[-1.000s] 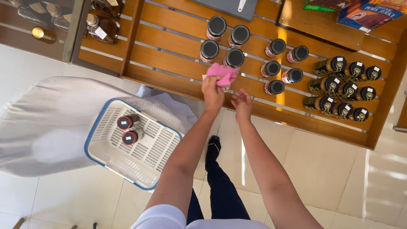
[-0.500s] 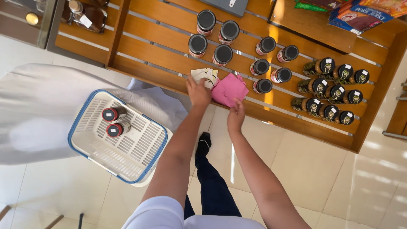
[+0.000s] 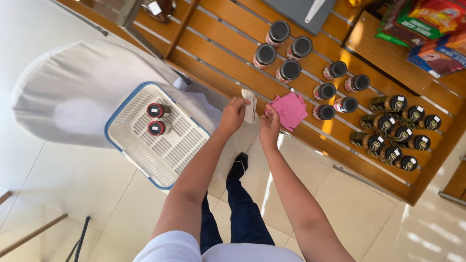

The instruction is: The recorder is wiping down bottled sauces and jars of spices using a cloth and organizing them between a basket and a wooden shelf.

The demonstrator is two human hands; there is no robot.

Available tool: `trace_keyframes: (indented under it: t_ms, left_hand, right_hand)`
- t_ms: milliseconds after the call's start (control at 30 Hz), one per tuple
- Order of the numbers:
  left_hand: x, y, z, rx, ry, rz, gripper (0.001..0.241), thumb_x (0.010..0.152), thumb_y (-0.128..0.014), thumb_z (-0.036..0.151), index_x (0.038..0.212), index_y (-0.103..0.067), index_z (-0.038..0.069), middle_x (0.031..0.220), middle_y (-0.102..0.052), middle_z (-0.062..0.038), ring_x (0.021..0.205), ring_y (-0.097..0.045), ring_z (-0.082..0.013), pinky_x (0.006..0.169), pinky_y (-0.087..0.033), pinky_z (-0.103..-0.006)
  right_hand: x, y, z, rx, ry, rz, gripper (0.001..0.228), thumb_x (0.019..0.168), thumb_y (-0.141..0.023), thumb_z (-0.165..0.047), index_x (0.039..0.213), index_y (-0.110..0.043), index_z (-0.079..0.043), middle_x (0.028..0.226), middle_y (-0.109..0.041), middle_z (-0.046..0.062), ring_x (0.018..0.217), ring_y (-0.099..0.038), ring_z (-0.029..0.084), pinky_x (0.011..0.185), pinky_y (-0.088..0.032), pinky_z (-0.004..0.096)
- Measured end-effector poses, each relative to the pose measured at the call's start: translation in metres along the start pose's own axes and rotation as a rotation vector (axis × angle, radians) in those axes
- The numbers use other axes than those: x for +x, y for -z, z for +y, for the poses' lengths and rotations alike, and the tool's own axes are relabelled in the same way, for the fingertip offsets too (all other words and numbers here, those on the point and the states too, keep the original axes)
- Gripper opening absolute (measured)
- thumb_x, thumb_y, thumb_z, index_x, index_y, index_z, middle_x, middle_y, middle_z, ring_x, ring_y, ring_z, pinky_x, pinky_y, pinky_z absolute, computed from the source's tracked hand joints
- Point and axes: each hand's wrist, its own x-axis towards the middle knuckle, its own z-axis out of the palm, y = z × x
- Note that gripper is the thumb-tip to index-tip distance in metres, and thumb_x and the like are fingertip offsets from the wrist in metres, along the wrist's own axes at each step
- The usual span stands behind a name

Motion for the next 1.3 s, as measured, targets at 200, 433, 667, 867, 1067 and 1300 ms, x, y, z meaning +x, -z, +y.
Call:
trace_keyframes:
  t_ms: [200,433,667,867,1067,1300]
  left_hand:
    - [-0.068,0.136,0.062,-0.161,0.082,-0.079,0.031,0.097,-0.061,0.002,0.123,-0.070,0.017,0.112,-0.075,-0.009,0.113,-0.068,-0.0348,0.100,-0.052,-0.0472]
    - [-0.113,0.220,0.029,-0.225,0.153,0.010,0.032,0.097,-0.064,0.009,0.126,-0.070,0.023,0.113,-0.077,-0.003,0.114,-0.069,-0.0259,0.100,-0.052,-0.0422]
    - [-0.154,0.289,-0.029,-0.176,0.268,0.037,0.029,0.093,-0.076,0.034,0.119,-0.069,0.022,0.089,-0.075,-0.010,0.094,-0.071,-0.0311,0.090,-0.055,-0.0452]
    - [-0.185,0.335,-0.070,-0.023,0.261,-0.033,0.042,0.090,-0.076,0.040,0.096,-0.070,-0.001,0.082,-0.069,-0.028,0.088,-0.066,-0.0485,0.084,-0.053,-0.0553]
    - [-0.200,0.345,-0.114,-0.171,0.328,0.238,0.025,0.088,-0.079,0.030,0.093,-0.073,0.006,0.113,-0.070,-0.014,0.107,-0.065,-0.0383,0.095,-0.051,-0.0481]
    - [-0.197,0.335,-0.173,-0.270,0.781,0.385,0.020,0.083,-0.074,0.031,0.094,-0.073,0.014,0.077,-0.070,-0.009,0.078,-0.068,-0.0251,0.069,-0.052,-0.0414]
  right_hand:
    - [-0.034,-0.057,-0.034,-0.163,0.045,-0.442,0.065,0.106,-0.064,-0.040,0.161,-0.033,-0.023,0.161,-0.038,0.012,0.147,-0.036,0.035,0.121,-0.021,0.054]
    - [-0.085,-0.140,-0.039,0.074,-0.202,-0.578,0.024,0.096,-0.075,-0.034,0.118,-0.073,-0.025,0.094,-0.066,-0.012,0.088,-0.064,-0.001,0.085,-0.051,0.016]
    - [-0.126,-0.220,-0.027,0.001,0.049,-0.426,0.014,0.101,-0.071,-0.027,0.111,-0.067,-0.018,0.089,-0.068,-0.010,0.084,-0.060,-0.001,0.083,-0.051,0.019]
    - [-0.139,-0.270,0.004,-0.033,0.046,-0.379,0.018,0.100,-0.074,-0.028,0.113,-0.067,-0.017,0.085,-0.070,-0.006,0.077,-0.062,0.002,0.074,-0.053,0.019]
    - [-0.129,-0.296,0.077,-0.234,-0.174,-0.492,0.019,0.100,-0.071,-0.028,0.115,-0.067,-0.019,0.085,-0.068,-0.001,0.065,-0.068,0.009,0.054,-0.057,0.019]
    - [-0.138,-0.333,0.102,-0.800,0.118,-0.741,0.074,0.088,-0.080,-0.018,0.152,-0.042,-0.018,0.142,-0.047,0.022,0.136,-0.051,0.042,0.112,-0.047,0.051]
